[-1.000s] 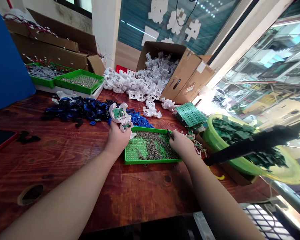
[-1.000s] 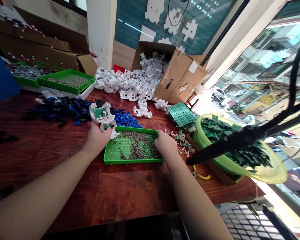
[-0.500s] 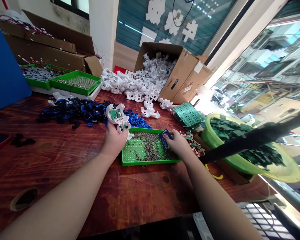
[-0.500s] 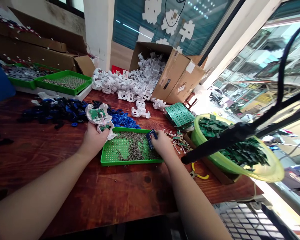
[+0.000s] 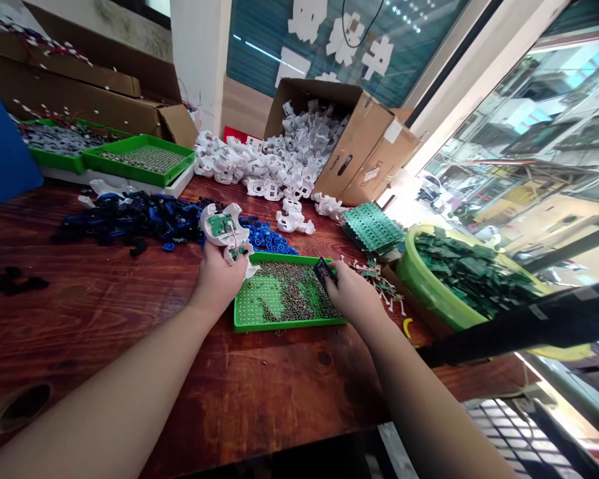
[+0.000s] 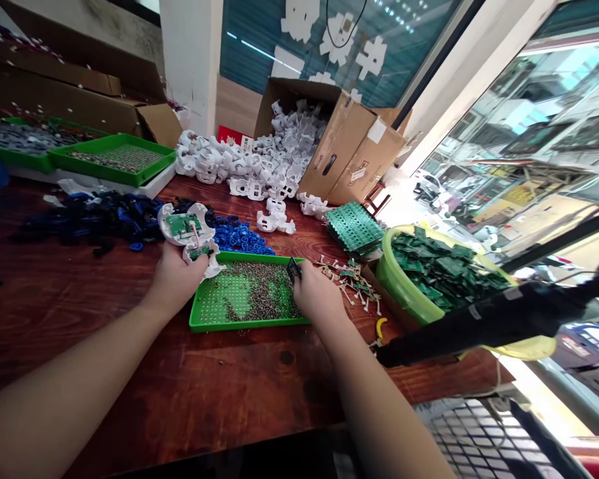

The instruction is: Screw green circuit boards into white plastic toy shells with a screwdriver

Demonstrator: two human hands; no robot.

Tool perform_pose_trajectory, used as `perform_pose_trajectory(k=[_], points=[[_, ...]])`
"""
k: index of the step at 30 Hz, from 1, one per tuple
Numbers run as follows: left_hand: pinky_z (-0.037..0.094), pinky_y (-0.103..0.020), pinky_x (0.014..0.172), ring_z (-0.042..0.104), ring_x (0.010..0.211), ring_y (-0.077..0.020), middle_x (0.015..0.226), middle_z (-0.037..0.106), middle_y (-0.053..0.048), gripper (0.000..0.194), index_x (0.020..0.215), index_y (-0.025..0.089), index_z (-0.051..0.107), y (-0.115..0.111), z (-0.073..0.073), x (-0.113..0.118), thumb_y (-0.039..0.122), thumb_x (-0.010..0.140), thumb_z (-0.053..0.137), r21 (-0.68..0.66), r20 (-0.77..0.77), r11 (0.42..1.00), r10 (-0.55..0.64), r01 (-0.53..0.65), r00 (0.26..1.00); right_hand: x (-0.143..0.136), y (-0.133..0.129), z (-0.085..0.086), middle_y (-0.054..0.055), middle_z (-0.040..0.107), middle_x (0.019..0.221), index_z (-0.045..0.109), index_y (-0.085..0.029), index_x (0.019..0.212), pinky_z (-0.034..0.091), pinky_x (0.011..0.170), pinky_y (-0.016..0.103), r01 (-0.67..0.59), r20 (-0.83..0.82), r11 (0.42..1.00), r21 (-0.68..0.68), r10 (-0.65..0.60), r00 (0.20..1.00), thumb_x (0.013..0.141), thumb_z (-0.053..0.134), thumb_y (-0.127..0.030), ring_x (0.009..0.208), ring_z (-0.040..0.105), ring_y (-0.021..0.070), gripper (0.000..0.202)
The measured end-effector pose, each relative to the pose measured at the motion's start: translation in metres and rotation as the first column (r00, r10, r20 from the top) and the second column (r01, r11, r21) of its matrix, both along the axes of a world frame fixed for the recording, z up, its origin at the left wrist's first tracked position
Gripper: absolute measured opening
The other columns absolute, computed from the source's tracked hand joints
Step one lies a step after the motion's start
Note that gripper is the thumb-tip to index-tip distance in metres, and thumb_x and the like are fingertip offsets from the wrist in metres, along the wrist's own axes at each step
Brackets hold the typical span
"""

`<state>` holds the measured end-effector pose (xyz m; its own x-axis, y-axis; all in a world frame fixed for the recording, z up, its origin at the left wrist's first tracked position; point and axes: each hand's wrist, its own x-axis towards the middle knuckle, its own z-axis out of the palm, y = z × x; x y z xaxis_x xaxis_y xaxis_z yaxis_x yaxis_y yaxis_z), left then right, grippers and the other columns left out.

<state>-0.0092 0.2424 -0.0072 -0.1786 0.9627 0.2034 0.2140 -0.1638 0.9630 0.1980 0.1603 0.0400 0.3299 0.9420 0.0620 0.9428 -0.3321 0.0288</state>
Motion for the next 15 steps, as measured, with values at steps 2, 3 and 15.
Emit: perform_pose_trajectory(k=[2,3,15], points=[[0.053,-0.043,0.081,0.063,0.093,-0.0213,0.11,0.062,-0.007,0.032,0.115,0.015,0.054,0.001,0.0,0.0,0.02,0.084,0.061,0.005,0.001,1.0,0.0,0.0,1.0,0.003,-0.001,-0.001,0.007,0.064,0.108,0.049,-0.021,0.116,0.046,0.073,0.031,-0.008,-0.016,1.0,-0.016,0.007,1.0,0.091,0.043,-0.031,0.093,0.062,0.0214,0.028],[0.053,-0.042,0.08,0.063,0.093,-0.0211,0.11,0.062,-0.007,0.032,0.115,0.015,0.054,0.001,-0.001,0.001,0.02,0.084,0.061,0.007,0.003,1.0,-0.002,0.002,1.0,0.006,-0.001,-0.001,0.007,0.064,0.108,0.049,-0.02,0.116,0.046,0.073,0.031,-0.001,-0.021,1.0,-0.025,0.001,1.0,0.09,0.044,-0.032,0.093,0.062,0.0212,0.028],[0.053,-0.04,0.079,0.064,0.089,-0.0197,0.104,0.064,-0.006,0.03,0.112,0.015,0.055,-0.001,0.004,0.002,0.017,0.083,0.062,0.019,0.019,1.0,0.0,-0.001,1.0,0.02,-0.011,0.0,0.012,0.065,0.095,0.05,-0.013,0.109,0.045,0.068,0.034,0.15,0.06,0.986,-0.077,-0.145,0.988,0.089,0.042,-0.024,0.081,0.064,0.0226,0.024]])
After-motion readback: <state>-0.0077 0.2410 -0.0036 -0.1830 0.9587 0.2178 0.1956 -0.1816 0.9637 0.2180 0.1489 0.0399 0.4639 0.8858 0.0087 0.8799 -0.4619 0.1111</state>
